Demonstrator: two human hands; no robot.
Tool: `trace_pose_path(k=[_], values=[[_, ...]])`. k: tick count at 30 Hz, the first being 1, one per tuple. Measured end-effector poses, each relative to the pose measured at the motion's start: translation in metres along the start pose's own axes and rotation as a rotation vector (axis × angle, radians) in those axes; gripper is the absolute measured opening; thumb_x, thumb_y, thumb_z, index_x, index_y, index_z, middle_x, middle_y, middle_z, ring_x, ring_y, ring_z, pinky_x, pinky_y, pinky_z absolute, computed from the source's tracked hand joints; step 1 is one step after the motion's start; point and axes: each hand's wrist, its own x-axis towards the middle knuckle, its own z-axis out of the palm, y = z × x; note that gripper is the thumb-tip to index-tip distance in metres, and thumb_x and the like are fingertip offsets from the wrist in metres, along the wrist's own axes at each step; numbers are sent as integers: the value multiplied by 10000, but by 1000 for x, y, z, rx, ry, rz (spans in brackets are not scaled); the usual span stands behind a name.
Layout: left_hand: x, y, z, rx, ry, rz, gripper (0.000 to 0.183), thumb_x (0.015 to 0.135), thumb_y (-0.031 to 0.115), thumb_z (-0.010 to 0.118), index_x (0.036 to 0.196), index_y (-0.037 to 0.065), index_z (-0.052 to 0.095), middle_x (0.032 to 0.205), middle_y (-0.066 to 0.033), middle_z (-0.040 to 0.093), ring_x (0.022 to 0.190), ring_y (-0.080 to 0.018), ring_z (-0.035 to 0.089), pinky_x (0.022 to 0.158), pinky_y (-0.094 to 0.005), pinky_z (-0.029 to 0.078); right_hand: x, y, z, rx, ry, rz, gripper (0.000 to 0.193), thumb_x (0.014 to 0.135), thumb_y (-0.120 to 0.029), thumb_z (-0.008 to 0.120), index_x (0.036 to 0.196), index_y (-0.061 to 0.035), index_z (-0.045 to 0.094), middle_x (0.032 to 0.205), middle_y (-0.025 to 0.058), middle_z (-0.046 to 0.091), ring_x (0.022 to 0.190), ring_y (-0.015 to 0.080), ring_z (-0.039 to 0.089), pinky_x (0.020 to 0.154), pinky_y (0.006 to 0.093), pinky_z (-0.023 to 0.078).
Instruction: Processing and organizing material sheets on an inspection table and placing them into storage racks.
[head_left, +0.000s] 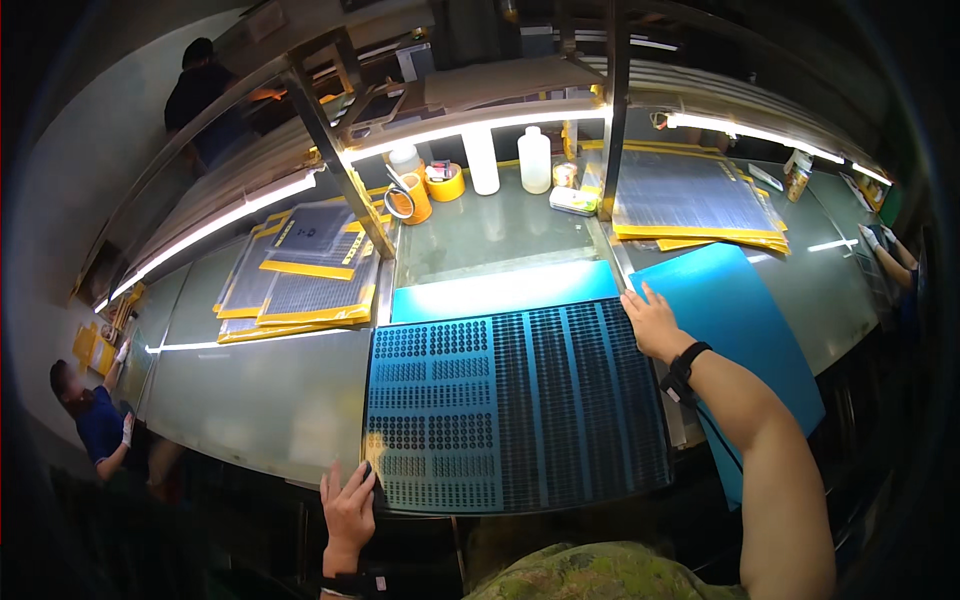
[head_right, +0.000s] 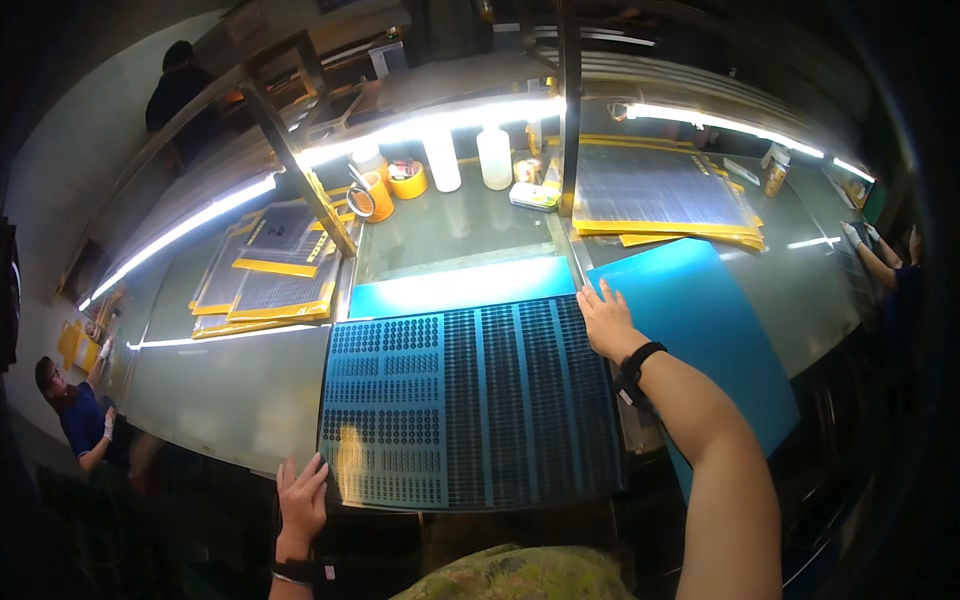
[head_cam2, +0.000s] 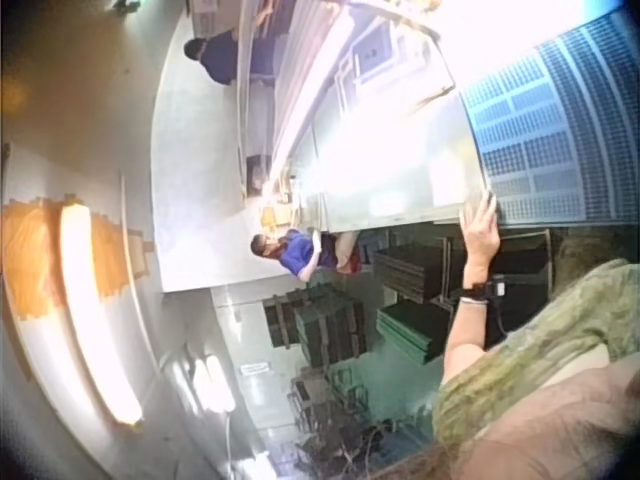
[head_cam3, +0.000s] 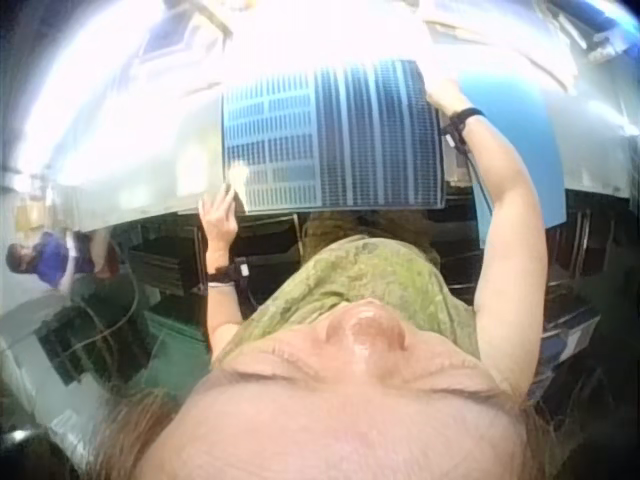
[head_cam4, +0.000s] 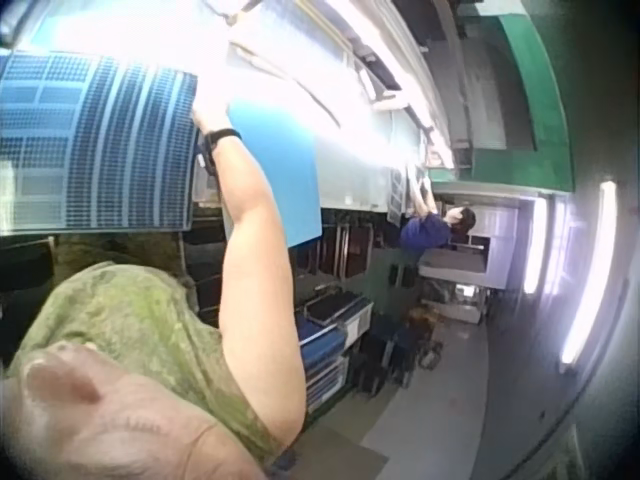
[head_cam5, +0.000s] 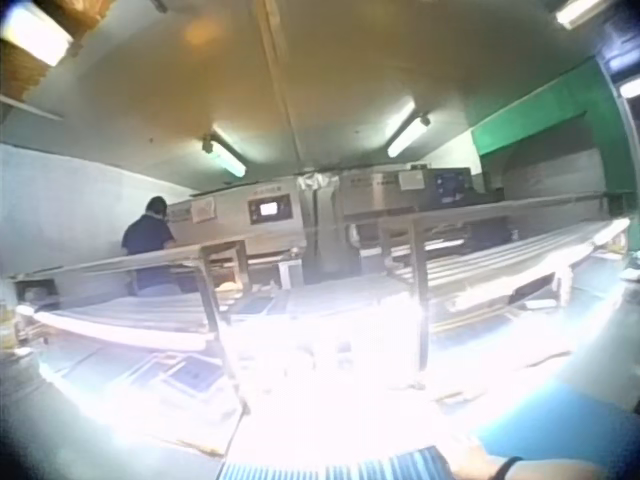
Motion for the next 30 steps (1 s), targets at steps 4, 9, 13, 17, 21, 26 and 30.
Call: trace_pose_path(k=[4, 9, 13, 17, 21, 26, 30], values=[[66, -6, 7, -35, 29, 109, 385, 794, 187, 615, 1146, 36, 577, 1271, -83, 520, 1273, -353, 347, 995, -526, 274, 8, -9, 10, 17, 257, -99, 421, 821, -70, 448, 1237, -6, 455, 1278, 137, 461, 1242, 327, 385, 1004, 434, 335], [185, -31, 59, 65, 18, 54, 551, 858, 393, 540, 1291, 64, 451, 1393, -76, 389, 1330, -318, 260, 1015, -526, 268, -8, -5, 8, 9, 287, -105, 465, 790, -54, 465, 1250, 7, 442, 1285, 140, 449, 1229, 330, 389, 992, 443, 335], [227, -30, 69, 131, -40, -109, 603, 865, 469, 494, 1325, 88, 410, 1420, -61, 350, 1345, -294, 232, 1039, -543, 234, -14, -7, 13, -20, 232, -84, 512, 776, -51, 475, 1282, -6, 417, 1319, 130, 419, 1240, 332, 370, 996, 456, 329], [236, -19, 65, 178, -134, -169, 669, 865, 541, 439, 1363, 103, 354, 1431, -48, 328, 1364, -279, 184, 1051, -563, 202, -18, -1, 11, 46, 242, -45, 513, 795, -67, 453, 1302, -13, 399, 1351, 127, 394, 1261, 332, 347, 1011, 474, 311], [243, -18, 55, 141, -234, -271, 726, 860, 571, 420, 1393, 95, 293, 1468, -39, 247, 1377, -279, 142, 1057, -579, 168, -10, -12, 12, 10, 159, 89, 520, 819, -81, 407, 1332, -7, 357, 1400, 125, 338, 1300, 356, 291, 1039, 503, 267], [247, -21, 57, 193, -284, -225, 749, 872, 586, 376, 1412, 84, 245, 1487, -43, 200, 1389, -281, 83, 1066, -582, 135, -18, -8, 13, 63, 95, 112, 646, 730, -12, 464, 1352, 28, 295, 1444, 156, 249, 1324, 391, 229, 1055, 507, 240], [248, -15, 63, 167, -346, -264, 745, 899, 561, 334, 1429, 65, 170, 1505, -59, 139, 1396, -273, 39, 1070, -578, 120, -86, -22, 7, 83, 163, 2, 560, 782, -71, 433, 1316, 63, 332, 1409, 206, 303, 1307, 370, 284, 1043, 496, 270]])
